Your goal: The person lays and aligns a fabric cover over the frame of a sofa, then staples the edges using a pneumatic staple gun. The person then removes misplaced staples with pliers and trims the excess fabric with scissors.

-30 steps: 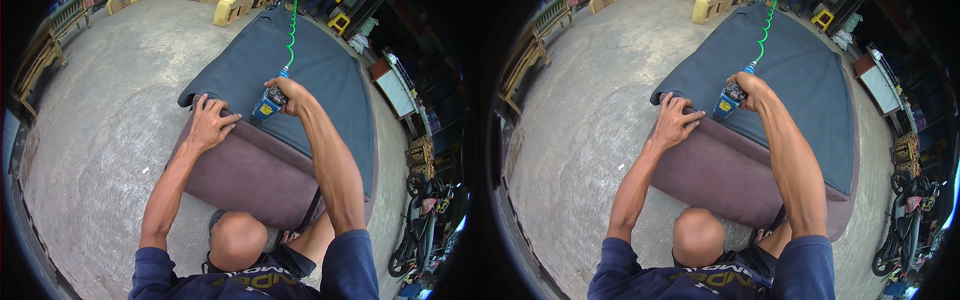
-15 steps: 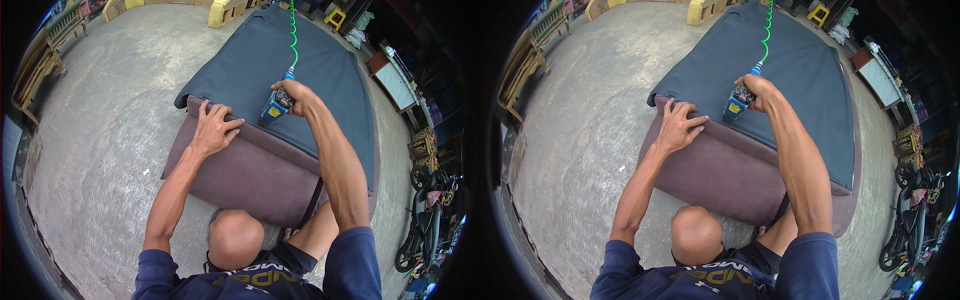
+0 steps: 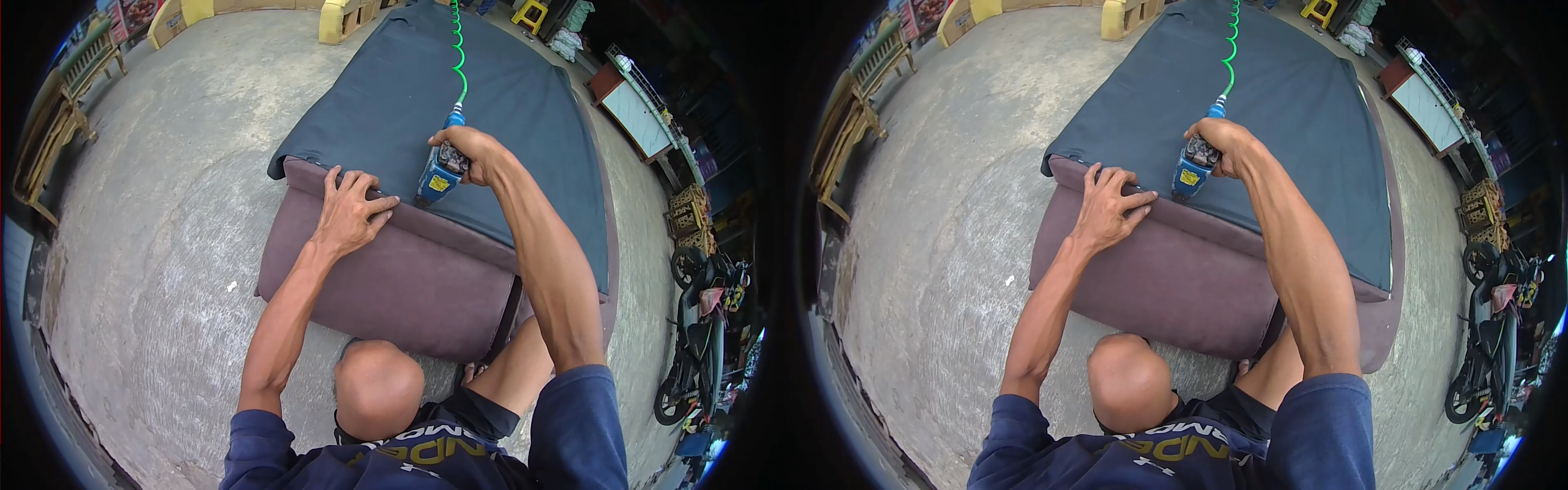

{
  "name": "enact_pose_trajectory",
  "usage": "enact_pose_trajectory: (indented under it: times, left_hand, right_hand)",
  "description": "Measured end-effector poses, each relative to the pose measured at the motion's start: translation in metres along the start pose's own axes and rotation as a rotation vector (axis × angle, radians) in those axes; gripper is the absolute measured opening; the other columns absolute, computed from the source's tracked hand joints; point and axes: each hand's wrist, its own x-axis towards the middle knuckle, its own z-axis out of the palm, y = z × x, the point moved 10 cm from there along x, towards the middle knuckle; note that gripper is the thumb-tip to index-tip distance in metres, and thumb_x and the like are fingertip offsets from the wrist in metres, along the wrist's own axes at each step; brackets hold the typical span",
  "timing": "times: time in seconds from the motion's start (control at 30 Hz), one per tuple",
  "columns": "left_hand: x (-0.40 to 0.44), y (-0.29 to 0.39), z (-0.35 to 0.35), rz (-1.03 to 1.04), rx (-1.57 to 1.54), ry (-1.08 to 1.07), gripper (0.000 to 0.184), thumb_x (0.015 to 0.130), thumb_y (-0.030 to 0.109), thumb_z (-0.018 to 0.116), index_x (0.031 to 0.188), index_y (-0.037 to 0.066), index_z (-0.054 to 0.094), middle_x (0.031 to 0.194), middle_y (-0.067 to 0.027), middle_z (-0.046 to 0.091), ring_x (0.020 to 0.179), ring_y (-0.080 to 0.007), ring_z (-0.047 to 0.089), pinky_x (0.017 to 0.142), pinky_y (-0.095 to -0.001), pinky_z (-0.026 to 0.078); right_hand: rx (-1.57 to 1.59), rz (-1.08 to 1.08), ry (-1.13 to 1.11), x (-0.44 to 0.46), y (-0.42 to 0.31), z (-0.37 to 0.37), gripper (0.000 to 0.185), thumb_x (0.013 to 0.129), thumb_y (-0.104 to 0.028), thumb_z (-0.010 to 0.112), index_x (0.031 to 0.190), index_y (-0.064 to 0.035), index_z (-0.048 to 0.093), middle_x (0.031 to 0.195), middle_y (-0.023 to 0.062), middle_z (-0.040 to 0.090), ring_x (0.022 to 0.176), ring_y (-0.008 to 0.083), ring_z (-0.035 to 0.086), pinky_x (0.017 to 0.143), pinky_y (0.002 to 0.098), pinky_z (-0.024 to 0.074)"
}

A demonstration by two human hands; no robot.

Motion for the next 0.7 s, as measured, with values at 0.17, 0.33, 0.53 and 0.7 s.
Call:
enact_pose_trajectory:
  times: [0.17, 0.33, 0.53, 0.7]
  left_hand:
    - [0.000, 0.005, 0.001, -0.004, 0.000, -0.010, 0.023, 0.083, 0.022, 0.081, 0.106, 0.022, 0.082, 0.111, -0.0056, 0.062, 0.115, -0.0248, 0.056, 0.117, -0.0607, 0.028]
    - [0.002, 0.015, 0.010, -0.001, -0.001, -0.034, 0.027, 0.082, 0.023, 0.082, 0.109, 0.022, 0.082, 0.110, -0.0057, 0.060, 0.114, -0.0250, 0.055, 0.118, -0.0606, 0.028]
    - [0.006, 0.029, 0.020, 0.015, -0.017, -0.042, 0.027, 0.082, 0.022, 0.081, 0.109, 0.022, 0.081, 0.109, -0.0058, 0.059, 0.114, -0.0250, 0.054, 0.117, -0.0605, 0.028]
    - [0.010, 0.038, 0.029, 0.021, -0.043, -0.061, 0.026, 0.084, 0.021, 0.080, 0.109, 0.021, 0.081, 0.108, -0.0063, 0.059, 0.113, -0.0251, 0.055, 0.118, -0.0605, 0.028]
  right_hand:
    - [-0.098, 0.010, 0.008, 0.001, -0.002, -0.003, 0.021, 0.096, -0.022, 0.067, 0.108, -0.0064, 0.062, 0.092, 0.0060, 0.069, 0.079, 0.0192, 0.072, 0.076, 0.0376, 0.0614]
    - [-0.094, -0.012, -0.066, -0.009, 0.004, -0.016, 0.017, 0.097, -0.022, 0.064, 0.099, -0.0056, 0.058, 0.081, 0.0049, 0.063, 0.062, 0.0134, 0.063, 0.050, 0.0277, 0.0470]
    - [-0.049, 0.025, 0.021, 0.002, 0.029, -0.056, 0.019, 0.094, -0.023, 0.069, 0.102, -0.0072, 0.061, 0.087, 0.0058, 0.066, 0.070, 0.0164, 0.068, 0.061, 0.0320, 0.0519]
    - [-0.042, 0.063, 0.008, 0.005, 0.039, -0.060, 0.029, 0.093, -0.023, 0.069, 0.115, -0.0046, 0.063, 0.101, 0.0110, 0.072, 0.089, 0.0215, 0.073, 0.082, 0.0405, 0.0610]
